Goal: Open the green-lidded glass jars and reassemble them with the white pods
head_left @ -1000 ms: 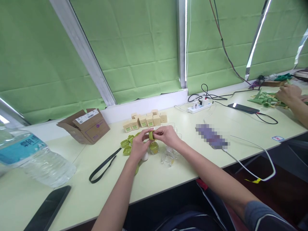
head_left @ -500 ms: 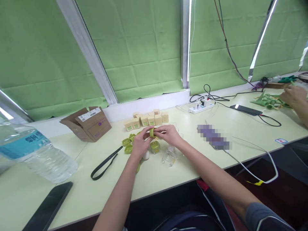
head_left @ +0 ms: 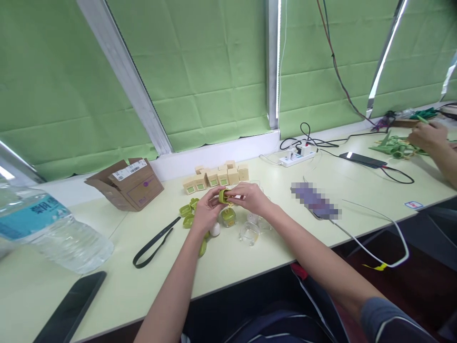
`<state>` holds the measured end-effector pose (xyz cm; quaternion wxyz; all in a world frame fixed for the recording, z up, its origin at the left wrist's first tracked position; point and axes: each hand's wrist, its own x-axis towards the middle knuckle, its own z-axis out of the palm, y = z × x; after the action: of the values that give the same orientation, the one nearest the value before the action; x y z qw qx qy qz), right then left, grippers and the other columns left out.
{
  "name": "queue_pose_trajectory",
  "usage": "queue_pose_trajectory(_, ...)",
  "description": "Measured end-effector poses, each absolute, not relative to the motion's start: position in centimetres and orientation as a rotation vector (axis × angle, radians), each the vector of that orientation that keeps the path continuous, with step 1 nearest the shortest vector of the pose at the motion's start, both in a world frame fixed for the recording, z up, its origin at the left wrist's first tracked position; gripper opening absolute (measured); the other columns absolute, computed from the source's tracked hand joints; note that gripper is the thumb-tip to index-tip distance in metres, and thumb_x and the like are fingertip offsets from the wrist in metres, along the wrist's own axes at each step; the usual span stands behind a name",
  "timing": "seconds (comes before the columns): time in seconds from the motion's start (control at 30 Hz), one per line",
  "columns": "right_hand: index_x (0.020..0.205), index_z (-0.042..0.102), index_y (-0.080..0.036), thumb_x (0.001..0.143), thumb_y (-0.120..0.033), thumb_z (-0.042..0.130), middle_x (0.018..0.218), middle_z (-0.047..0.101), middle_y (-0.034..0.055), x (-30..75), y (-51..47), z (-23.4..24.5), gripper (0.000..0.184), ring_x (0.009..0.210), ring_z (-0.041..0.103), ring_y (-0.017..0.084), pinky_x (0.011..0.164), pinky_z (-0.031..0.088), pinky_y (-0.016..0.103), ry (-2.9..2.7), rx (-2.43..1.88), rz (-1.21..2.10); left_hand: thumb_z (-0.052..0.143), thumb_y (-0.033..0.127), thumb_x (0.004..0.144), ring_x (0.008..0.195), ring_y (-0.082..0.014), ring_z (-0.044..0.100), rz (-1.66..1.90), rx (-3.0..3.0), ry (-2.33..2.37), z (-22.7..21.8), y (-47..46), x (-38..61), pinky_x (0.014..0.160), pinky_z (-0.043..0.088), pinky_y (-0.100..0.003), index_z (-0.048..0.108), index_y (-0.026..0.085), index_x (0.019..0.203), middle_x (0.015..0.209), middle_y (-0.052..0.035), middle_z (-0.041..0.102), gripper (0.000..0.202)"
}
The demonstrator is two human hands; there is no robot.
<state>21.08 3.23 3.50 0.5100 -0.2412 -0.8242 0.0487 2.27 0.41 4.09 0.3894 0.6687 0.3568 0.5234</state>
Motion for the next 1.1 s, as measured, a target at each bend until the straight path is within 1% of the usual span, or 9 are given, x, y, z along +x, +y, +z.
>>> queue_pose_trajectory(0.13,0.096,0.074,-0.021,0.090,-0.021,0.060,0.081,0.075,0.0033,21.0,3.3,3.7,0.015,0.069,0.064,0.013,0.067,0.049,0.024,-2.019,-0.578,-0.079,0.073,0.017,0.070,0.100,-0.0216,0.069,1.328,1.697,0.890,4.0,0.4,2.4,0.090,0.057,-0.036,0.062,0.021,0.119,0.124,-0.0092,0.064,0.050)
queue_pose_trajectory(0.27,0.092,0.072,-0.020,0.091,-0.019,0.057,0.078,0.074,0.0033,21.0,3.4,3.7,0.015,0.069,0.063,0.014,0.068,0.048,0.024,-2.067,-0.557,-0.160,0.074,0.018,0.070,0.100,-0.0216,0.069,1.325,1.712,0.911,4.0,0.3,2.5,0.091,0.056,-0.037,0.062,0.020,0.119,0.121,-0.0095,0.066,0.051)
queue_pose_trajectory(0.43,0.094,0.073,-0.021,0.094,-0.023,0.055,0.083,0.074,0.0047,21.0,3.6,3.2,0.018,0.075,0.065,0.015,0.072,0.049,0.026,-2.147,-0.549,-0.090,0.073,0.021,0.072,0.101,-0.0225,0.068,1.295,1.739,0.954,4.0,0.1,2.5,0.092,0.056,-0.039,0.061,0.020,0.123,0.120,-0.0103,0.067,0.052)
queue_pose_trajectory(0.57,0.095,0.075,-0.023,0.094,-0.024,0.056,0.087,0.075,0.0060,20.7,3.7,2.8,0.019,0.078,0.066,0.017,0.076,0.049,0.028,-2.127,-0.588,-0.018,0.076,0.026,0.071,0.107,-0.0238,0.066,1.262,1.760,0.948,4.4,0.0,2.2,0.096,0.054,-0.041,0.058,0.021,0.128,0.124,-0.0111,0.065,0.059)
queue_pose_trajectory(0.63,0.094,0.076,-0.024,0.093,-0.024,0.058,0.088,0.075,0.0059,20.6,3.6,2.8,0.018,0.080,0.066,0.017,0.076,0.050,0.028,-2.056,-0.626,0.026,0.075,0.032,0.075,0.111,-0.0241,0.064,1.222,1.735,0.908,4.7,-0.1,2.0,0.098,0.053,-0.040,0.058,0.021,0.129,0.127,-0.0115,0.064,0.057)
queue_pose_trajectory(0.7,0.092,0.077,-0.025,0.092,-0.026,0.059,0.088,0.075,0.0052,20.8,3.5,3.0,0.017,0.080,0.066,0.017,0.075,0.050,0.027,-2.007,-0.652,0.055,0.068,0.039,0.082,0.113,-0.0238,0.063,1.205,1.660,0.862,4.9,-0.1,1.9,0.097,0.053,-0.039,0.059,0.021,0.128,0.127,-0.0114,0.063,0.050)
queue_pose_trajectory(0.77,0.092,0.077,-0.025,0.092,-0.026,0.059,0.087,0.075,0.0045,20.9,3.2,3.3,0.018,0.080,0.066,0.017,0.076,0.050,0.027,-1.984,-0.649,0.059,0.064,0.042,0.085,0.110,-0.0233,0.064,1.225,1.577,0.833,5.0,-0.1,1.9,0.094,0.054,-0.039,0.062,0.020,0.126,0.125,-0.0109,0.065,0.046)
queue_pose_trajectory(0.97,0.091,0.078,-0.025,0.092,-0.023,0.059,0.086,0.076,0.0046,21.2,2.7,3.8,0.019,0.079,0.067,0.017,0.075,0.051,0.028,-1.969,-0.580,0.097,0.073,0.037,0.078,0.097,-0.0208,0.068,1.260,1.573,0.864,4.6,0.1,2.0,0.087,0.055,-0.035,0.065,0.019,0.120,0.116,-0.0095,0.068,0.046)
queue_pose_trajectory(1.1,0.091,0.078,-0.026,0.089,-0.030,0.064,0.087,0.076,0.0043,21.1,2.2,4.0,0.015,0.080,0.068,0.018,0.078,0.054,0.029,-1.969,-0.579,0.238,0.075,0.035,0.075,0.092,-0.0181,0.068,1.306,1.597,0.887,4.7,0.0,2.1,0.085,0.054,-0.032,0.066,0.018,0.111,0.106,-0.0073,0.069,0.041)
